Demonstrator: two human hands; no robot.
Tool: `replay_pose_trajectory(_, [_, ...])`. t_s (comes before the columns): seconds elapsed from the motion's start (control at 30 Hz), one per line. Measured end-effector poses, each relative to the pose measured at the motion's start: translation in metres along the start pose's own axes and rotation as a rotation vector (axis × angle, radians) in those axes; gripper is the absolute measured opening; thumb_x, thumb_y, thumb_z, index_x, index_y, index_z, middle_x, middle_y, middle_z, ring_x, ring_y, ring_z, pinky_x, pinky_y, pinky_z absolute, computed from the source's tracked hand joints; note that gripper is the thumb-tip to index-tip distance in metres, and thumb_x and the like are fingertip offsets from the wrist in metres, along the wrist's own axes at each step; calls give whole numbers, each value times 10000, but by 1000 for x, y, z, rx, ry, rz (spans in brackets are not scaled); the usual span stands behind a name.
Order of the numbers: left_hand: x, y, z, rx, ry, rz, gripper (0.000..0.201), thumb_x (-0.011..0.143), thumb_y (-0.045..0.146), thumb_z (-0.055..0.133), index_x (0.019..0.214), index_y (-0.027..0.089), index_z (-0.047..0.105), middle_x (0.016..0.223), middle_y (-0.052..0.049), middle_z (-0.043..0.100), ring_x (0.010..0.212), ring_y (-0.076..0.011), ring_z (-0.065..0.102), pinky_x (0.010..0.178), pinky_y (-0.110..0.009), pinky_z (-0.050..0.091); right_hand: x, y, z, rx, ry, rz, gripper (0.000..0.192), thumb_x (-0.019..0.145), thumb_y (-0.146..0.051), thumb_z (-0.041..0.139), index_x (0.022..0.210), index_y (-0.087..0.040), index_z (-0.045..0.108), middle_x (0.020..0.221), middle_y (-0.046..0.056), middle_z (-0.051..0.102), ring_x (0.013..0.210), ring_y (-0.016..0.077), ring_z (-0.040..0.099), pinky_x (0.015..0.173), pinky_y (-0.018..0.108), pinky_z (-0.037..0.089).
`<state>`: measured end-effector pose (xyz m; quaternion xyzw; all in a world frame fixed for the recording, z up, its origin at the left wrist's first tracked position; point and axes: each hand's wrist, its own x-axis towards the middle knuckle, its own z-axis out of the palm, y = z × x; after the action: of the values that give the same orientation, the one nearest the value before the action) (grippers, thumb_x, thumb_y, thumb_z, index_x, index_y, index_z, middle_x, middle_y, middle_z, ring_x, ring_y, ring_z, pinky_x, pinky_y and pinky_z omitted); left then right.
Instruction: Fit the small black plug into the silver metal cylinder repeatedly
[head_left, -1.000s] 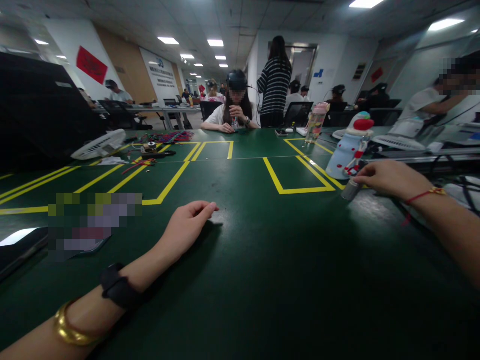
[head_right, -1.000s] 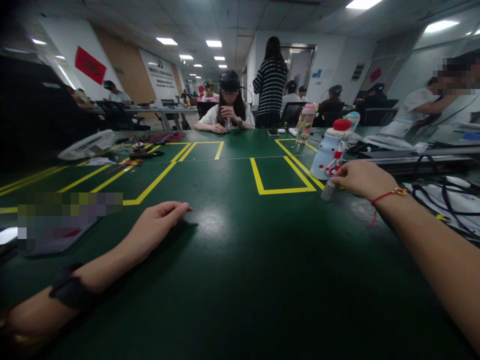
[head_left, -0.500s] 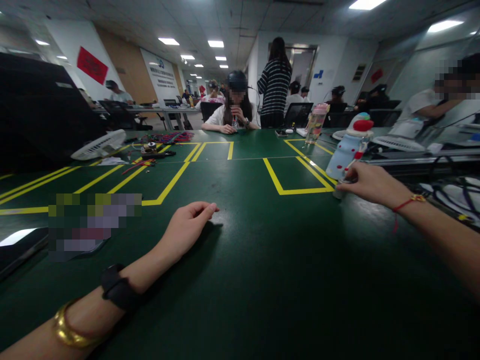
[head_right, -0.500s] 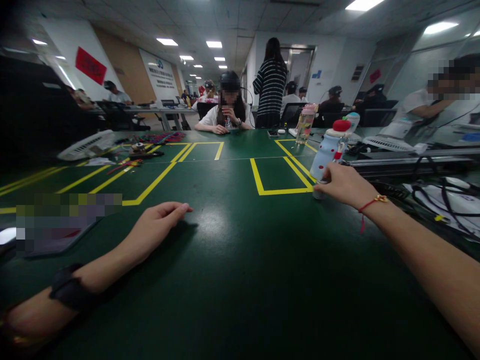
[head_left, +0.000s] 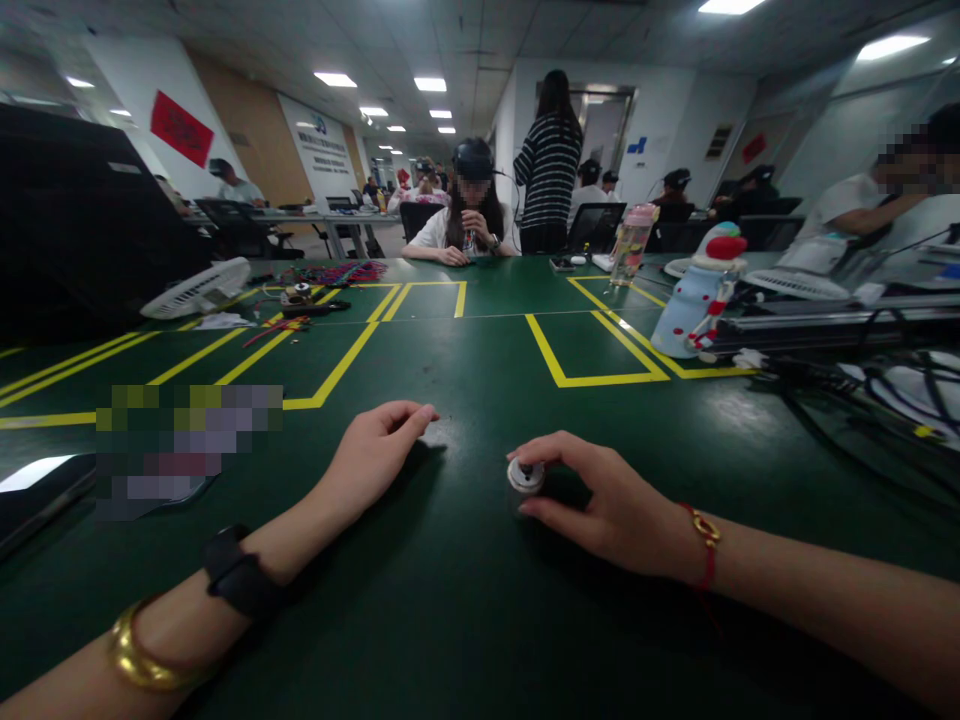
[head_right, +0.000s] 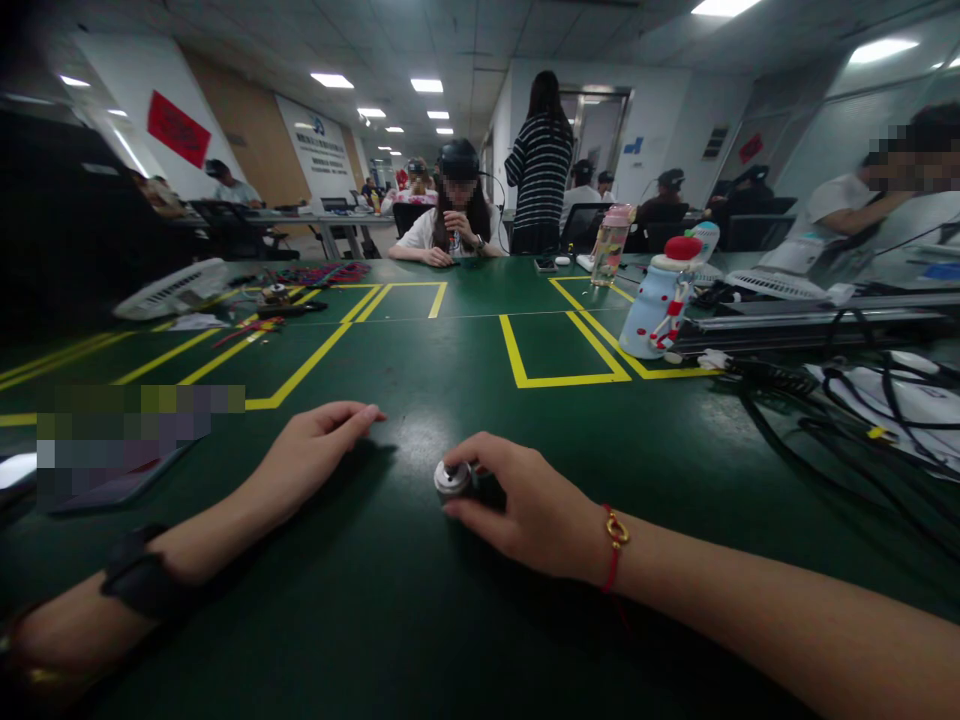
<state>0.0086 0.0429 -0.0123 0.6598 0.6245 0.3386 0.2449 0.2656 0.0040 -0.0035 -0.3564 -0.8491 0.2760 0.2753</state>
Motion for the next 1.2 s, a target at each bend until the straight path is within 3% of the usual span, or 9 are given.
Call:
replay_pose_trajectory(0.17, [-15, 21, 8, 9, -47, 211, 330, 845, 453, 453, 958, 222, 658, 918, -41, 634, 793, -186, 561, 686, -296, 425, 0, 8, 4, 110, 28, 87, 462, 710, -341, 664, 1095, -195, 456, 1037, 45, 600, 926, 122, 582, 798, 267, 470])
replay_pose_trajectory(0.27, [-30, 41, 14, -12, -138, 348, 265, 849, 401, 481, 994, 277, 664, 975, -40, 611, 872, -189, 553, 733, -303, 440, 2, 8, 7, 186, 15, 112, 456, 699, -340, 676, 1062, -197, 440, 1000, 35, 621, 918, 127, 597, 789, 277, 472])
replay_pose_trajectory(0.47, [-42, 63, 22, -35, -191, 382, 198, 834, 366, 527, 916, 303, 696, 904, -27, 600, 854, -184, 552, 741, -306, 448, 4, 10, 9, 237, 0, 110, 466, 695, -318, 684, 1069, -203, 433, 1002, 19, 632, 933, 128, 597, 806, 282, 463])
replay_pose_trajectory(0.7, [-35, 58, 13, -84, -118, 261, 220, 784, 442, 572, 842, 275, 703, 873, -25, 604, 807, -190, 553, 693, -314, 433, 1, 7, 7, 104, 5, 29, 402, 730, -292, 637, 1091, -204, 485, 1034, 28, 601, 899, 118, 570, 785, 263, 450])
replay_pose_trajectory(0.9, [-31, 33, 25, 20, -311, 266, 184, 766, 414, 608, 808, 275, 721, 831, -22, 605, 806, -191, 558, 733, -322, 414, -1, 6, 6, 14, 28, 30, 436, 735, -275, 606, 1143, -215, 464, 1029, 25, 584, 873, 113, 550, 772, 256, 445])
replay_pose_trajectory(1.03, [-33, 29, 34, 94, -323, 314, 165, 761, 409, 619, 799, 285, 719, 824, -16, 618, 814, -194, 554, 743, -322, 402, -2, 9, 8, -15, 39, -12, 525, 741, -269, 598, 1234, -235, 419, 1122, 27, 552, 963, 110, 531, 841, 253, 430])
replay_pose_trajectory(1.2, [-34, 32, 28, 74, -342, 306, 210, 764, 418, 617, 893, 284, 715, 823, -11, 620, 795, -178, 558, 717, -292, 409, -1, 11, 5, -60, 54, -46, 444, 747, -288, 588, 1172, -227, 478, 1105, 28, 564, 966, 112, 535, 847, 241, 428])
